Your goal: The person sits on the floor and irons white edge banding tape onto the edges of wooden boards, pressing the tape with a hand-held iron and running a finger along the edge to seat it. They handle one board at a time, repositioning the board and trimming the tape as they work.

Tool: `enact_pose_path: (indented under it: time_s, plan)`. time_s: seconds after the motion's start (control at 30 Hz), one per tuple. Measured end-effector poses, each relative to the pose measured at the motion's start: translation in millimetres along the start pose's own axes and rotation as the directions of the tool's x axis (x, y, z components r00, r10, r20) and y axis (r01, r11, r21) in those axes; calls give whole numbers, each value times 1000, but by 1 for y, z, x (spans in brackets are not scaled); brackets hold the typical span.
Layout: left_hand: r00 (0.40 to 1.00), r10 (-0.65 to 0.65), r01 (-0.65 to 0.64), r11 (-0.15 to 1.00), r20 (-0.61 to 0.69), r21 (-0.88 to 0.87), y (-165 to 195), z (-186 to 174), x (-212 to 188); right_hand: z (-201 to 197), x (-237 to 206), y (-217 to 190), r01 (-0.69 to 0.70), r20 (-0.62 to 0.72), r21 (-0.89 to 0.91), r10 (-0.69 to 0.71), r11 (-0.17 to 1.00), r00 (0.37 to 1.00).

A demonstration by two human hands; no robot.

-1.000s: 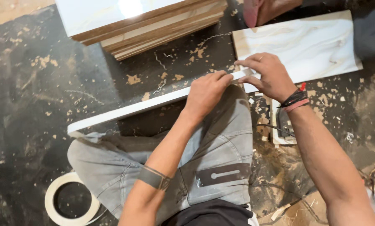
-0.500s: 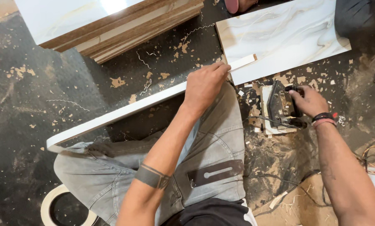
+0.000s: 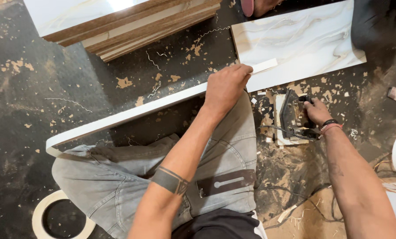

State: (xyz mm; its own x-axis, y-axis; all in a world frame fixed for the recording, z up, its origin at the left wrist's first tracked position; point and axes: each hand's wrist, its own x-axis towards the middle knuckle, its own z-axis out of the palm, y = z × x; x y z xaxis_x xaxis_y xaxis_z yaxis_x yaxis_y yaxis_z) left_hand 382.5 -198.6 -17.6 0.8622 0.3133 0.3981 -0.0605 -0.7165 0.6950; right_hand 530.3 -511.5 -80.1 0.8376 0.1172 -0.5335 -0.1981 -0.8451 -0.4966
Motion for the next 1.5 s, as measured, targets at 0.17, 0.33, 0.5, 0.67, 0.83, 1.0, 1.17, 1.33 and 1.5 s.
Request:
enact_pose_path:
  time_s: [0.17, 0.33, 0.5, 0.67, 0.83, 1.0, 1.17, 1.33, 1.5]
  plan:
    - [999, -41, 41, 999, -23, -22, 2, -2, 1, 6, -6, -14, 33, -16, -87, -35, 996, 999]
    - [996, -79, 79, 997, -29, -14, 4, 1, 1, -23, -40, -41, 144, -70, 42, -141, 989, 988]
    - [997, -54, 56, 998, -55, 41, 4, 8, -2, -72, -70, -104, 392, -97, 20, -389, 920, 916]
    - [994, -53, 62, 994, -96, 93, 7, 13, -3, -80, -72, -173, 581, -77, -97, -588, 808, 805]
    - [990, -72, 88, 987, -117, 135, 7, 15, 0, -62, -57, -211, 647, -13, -238, -668, 725, 744]
    - [995, -27, 37, 993, -92, 111, -2, 6, -5, -48, -65, -227, 669, 25, -519, -772, 533, 635]
    - [993, 74, -59, 984, -89, 167, -22, -36, -28, -20, -94, -253, 680, 67, -503, -761, 533, 645]
    - [977, 190, -164, 957, -91, 239, -47, -101, -64, 25, -131, -286, 723, 137, -480, -772, 497, 621]
    - [967, 242, -221, 949, -72, 226, -62, -154, -88, 66, -151, -307, 763, 232, -514, -793, 392, 563]
